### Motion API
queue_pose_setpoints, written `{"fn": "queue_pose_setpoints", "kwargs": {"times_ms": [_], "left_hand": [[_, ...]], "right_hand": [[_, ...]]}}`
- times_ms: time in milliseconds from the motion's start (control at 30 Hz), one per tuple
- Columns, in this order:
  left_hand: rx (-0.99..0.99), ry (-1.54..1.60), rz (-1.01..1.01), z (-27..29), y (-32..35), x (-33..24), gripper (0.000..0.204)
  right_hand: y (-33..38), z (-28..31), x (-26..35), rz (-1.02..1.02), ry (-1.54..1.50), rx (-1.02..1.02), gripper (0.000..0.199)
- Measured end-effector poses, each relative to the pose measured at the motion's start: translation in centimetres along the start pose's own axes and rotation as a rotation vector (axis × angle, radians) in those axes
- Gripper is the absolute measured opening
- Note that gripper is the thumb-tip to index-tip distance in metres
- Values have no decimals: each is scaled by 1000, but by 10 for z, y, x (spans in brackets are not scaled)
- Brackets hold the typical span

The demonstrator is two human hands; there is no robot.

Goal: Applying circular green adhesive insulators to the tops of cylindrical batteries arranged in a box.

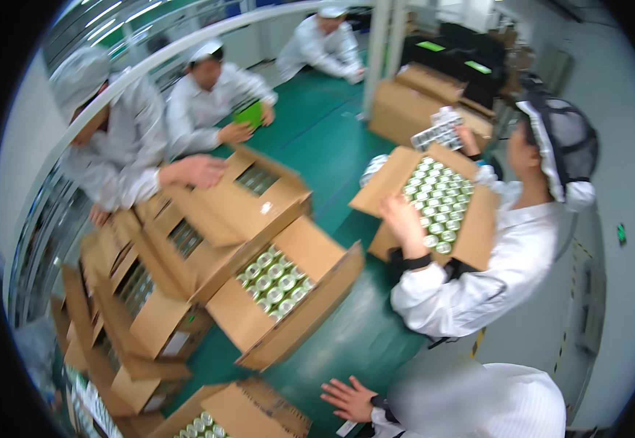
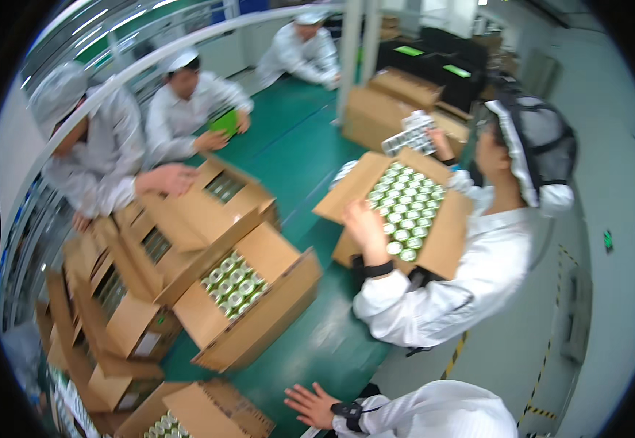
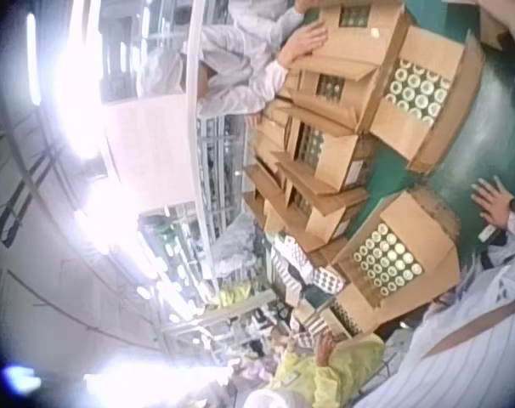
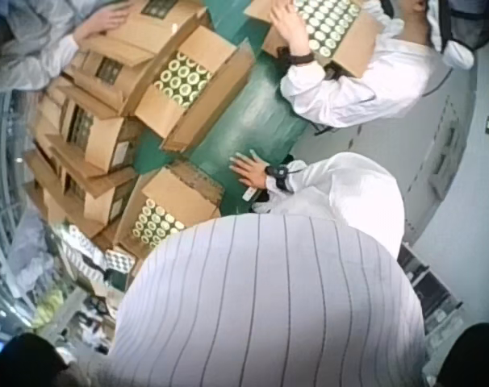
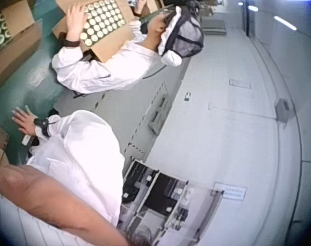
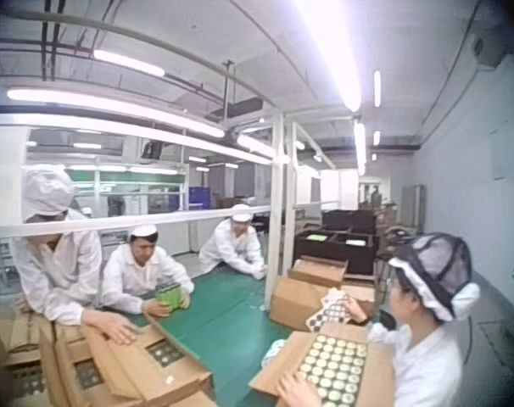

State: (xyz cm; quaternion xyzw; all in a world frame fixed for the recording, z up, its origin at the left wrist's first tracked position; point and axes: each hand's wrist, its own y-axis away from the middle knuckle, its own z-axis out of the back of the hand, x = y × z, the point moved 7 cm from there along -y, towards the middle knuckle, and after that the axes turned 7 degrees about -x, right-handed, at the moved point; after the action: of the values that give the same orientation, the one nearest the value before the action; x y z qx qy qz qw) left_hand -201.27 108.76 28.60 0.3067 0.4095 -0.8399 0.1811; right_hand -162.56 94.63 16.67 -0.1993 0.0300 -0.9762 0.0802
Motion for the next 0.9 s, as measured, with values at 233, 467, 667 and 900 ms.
{"fn": "queue_pose_setpoints", "kwargs": {"times_ms": [233,467,667,900], "left_hand": [[96,255,118,-49,-1,-37,50],[163,493,289,-44,-12,-20,53],[185,767,529,-30,-2,30,56],[188,982,713,3,27,81,60]], "right_hand": [[3,1,-11,-42,-215,-126,56],[-5,-6,-17,-30,65,-87,45],[-22,11,-20,-132,95,-47,51],[-62,10,-30,67,61,-69,49]]}}
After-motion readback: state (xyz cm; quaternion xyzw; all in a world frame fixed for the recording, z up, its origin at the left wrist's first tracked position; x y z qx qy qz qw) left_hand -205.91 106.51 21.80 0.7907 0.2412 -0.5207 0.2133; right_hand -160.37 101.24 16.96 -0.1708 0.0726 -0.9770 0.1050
